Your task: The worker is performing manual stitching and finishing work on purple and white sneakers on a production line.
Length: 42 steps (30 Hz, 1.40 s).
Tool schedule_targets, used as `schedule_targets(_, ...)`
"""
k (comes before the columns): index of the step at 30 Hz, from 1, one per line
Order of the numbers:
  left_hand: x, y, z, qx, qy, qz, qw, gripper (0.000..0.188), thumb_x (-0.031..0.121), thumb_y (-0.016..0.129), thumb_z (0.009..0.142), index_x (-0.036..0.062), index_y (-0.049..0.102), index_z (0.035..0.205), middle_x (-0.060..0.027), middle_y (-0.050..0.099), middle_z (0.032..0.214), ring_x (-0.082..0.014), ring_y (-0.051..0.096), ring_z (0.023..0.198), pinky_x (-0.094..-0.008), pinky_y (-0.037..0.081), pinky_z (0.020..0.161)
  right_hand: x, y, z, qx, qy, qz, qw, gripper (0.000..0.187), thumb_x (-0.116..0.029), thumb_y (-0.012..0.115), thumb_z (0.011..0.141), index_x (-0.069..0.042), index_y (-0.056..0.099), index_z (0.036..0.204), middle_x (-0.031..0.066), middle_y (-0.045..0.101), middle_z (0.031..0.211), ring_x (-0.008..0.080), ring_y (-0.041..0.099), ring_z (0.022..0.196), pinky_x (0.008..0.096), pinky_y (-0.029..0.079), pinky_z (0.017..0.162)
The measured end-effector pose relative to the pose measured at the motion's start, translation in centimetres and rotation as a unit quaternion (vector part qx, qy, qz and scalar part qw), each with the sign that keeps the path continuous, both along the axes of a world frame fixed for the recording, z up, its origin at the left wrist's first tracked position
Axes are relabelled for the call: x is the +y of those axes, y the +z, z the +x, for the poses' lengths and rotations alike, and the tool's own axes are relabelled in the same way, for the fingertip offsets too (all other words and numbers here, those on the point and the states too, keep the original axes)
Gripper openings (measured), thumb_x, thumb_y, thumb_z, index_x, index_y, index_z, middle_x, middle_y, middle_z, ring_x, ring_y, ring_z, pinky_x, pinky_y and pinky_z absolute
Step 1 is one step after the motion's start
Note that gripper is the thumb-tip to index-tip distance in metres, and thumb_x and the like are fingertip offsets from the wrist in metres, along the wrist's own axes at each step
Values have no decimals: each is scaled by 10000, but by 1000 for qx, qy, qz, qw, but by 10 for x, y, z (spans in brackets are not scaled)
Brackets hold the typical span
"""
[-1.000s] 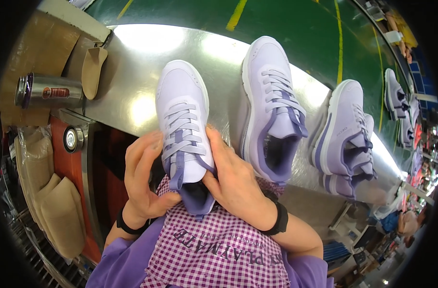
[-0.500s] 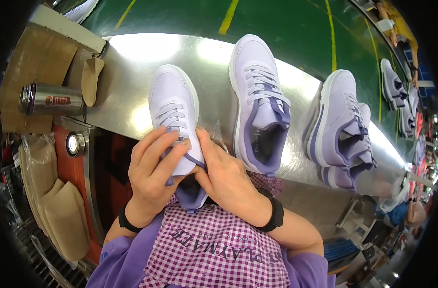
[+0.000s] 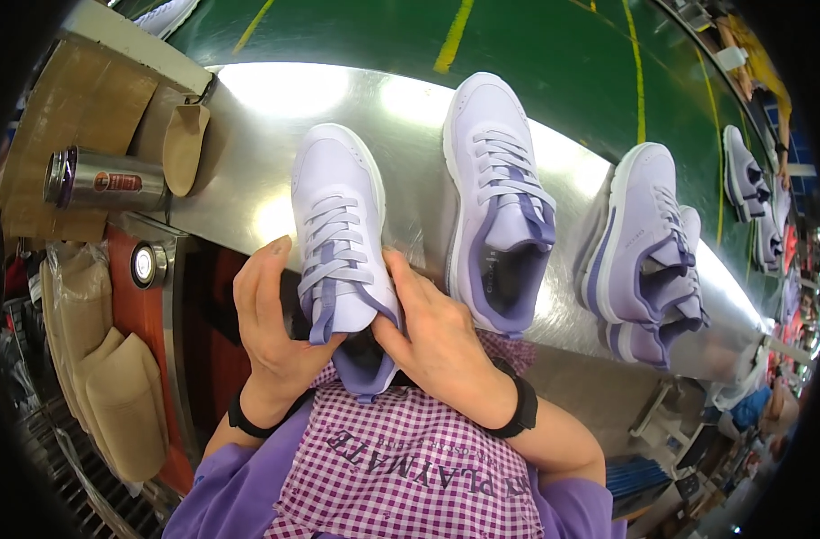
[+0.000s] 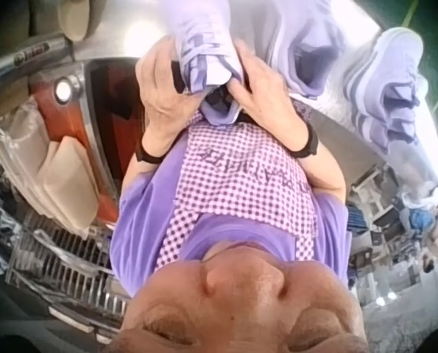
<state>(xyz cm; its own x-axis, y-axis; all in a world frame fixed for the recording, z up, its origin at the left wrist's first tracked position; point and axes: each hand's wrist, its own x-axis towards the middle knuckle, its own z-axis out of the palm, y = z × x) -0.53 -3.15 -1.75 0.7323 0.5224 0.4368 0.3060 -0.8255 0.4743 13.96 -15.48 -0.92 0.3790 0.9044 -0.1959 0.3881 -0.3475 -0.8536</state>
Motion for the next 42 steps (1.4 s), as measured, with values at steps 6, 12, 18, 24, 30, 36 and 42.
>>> schedule_targets(6,-7,-10,-3,2,46,-138,989,854,254,815,726,-68,374,1382,-249,492,1312,-410,498,1167,-460,415,987,-18,43,11,-146,27,71,986,412,-68,746,791,3,612,1174,156,669,1044,263,660,789,332,533,687)
schedule_targets(12,2,-23,17,-48,36,-224,973,857,206,821,701,-47,376,1388,-240,479,1322,-417,475,1191,-469,396,1001,-32,72,27,-310,26,50,949,478,-157,803,692,-104,663,1145,160,613,1114,321,608,946,378,514,759)
schedule_targets(18,23,-31,68,-75,-9,-229,971,812,133,791,717,-30,380,1398,-231,443,1341,-408,434,1221,-468,371,1028,-19,62,31,-357,101,-82,925,756,-315,823,636,-258,553,1340,160,529,1027,321,513,946,408,421,821)
schedule_targets(24,21,-31,77,-74,-7,-251,965,714,99,761,775,-6,413,1389,-198,446,1335,-349,461,1237,-434,397,1031,-4,47,29,-354,66,-119,925,695,-378,819,663,-199,568,1286,130,543,901,297,519,907,399,430,772)
schedule_targets(30,37,-3,69,-117,-118,-153,974,692,74,705,758,-21,415,1379,-195,471,1328,-351,440,1249,-446,355,1054,-6,37,30,-367,36,-102,924,614,-384,821,661,-189,595,1197,123,533,852,295,533,865,383,448,726)
schedule_targets(36,45,-12,72,-104,3,-280,954,225,144,595,954,6,691,1104,-111,635,1008,-228,613,937,-319,481,835,-3,33,29,-404,30,-66,912,629,-480,816,609,-195,654,1146,102,513,800,289,558,816,387,453,635)
schedule_targets(42,59,-9,79,-83,10,-471,878,212,166,666,919,-6,689,1041,-97,659,896,-182,635,772,-288,508,738,-3,36,30,-375,41,-72,923,613,-325,839,630,-169,622,1181,109,518,809,288,539,830,378,457,694)
